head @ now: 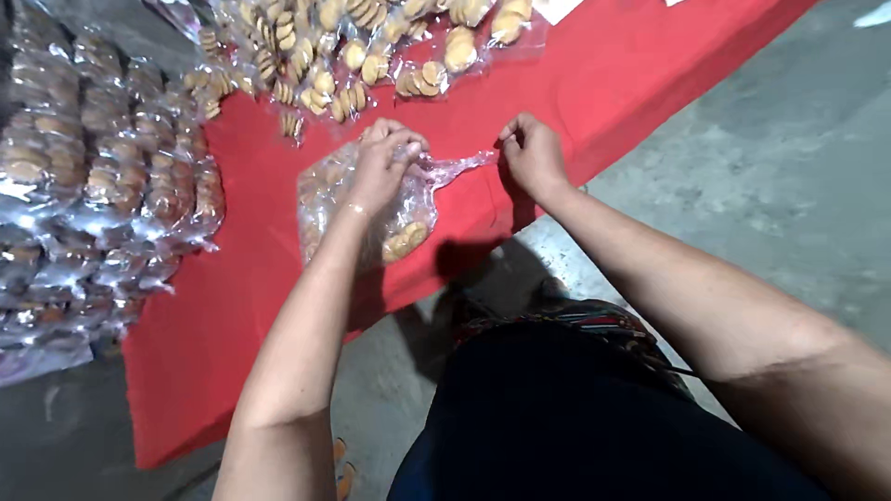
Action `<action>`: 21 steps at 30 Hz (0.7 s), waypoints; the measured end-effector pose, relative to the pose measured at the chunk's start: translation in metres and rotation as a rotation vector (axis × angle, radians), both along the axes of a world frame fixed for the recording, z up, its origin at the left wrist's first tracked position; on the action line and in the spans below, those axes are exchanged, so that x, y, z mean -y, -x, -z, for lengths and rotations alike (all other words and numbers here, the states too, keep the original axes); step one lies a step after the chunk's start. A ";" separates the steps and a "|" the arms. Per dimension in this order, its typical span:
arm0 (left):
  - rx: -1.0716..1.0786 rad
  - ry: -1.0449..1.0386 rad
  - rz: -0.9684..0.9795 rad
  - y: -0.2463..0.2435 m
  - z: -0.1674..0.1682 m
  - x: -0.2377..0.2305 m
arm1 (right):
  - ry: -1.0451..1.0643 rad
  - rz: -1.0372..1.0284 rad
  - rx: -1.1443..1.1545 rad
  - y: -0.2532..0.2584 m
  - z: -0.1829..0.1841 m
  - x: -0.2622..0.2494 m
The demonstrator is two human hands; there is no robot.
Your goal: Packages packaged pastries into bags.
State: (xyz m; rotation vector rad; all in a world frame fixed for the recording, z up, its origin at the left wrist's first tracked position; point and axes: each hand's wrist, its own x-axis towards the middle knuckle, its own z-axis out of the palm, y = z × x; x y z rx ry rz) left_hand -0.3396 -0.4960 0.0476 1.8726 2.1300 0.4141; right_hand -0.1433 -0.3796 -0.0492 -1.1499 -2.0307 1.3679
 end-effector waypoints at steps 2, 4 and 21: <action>-0.066 0.032 -0.106 -0.004 -0.013 0.007 | -0.176 -0.172 -0.129 0.005 -0.007 0.010; -0.037 0.104 -0.166 -0.013 -0.024 0.006 | -0.222 -0.438 -0.239 0.025 -0.011 0.021; 0.538 -0.278 -1.081 -0.070 0.068 0.187 | 0.200 -0.936 -0.098 0.037 0.001 0.015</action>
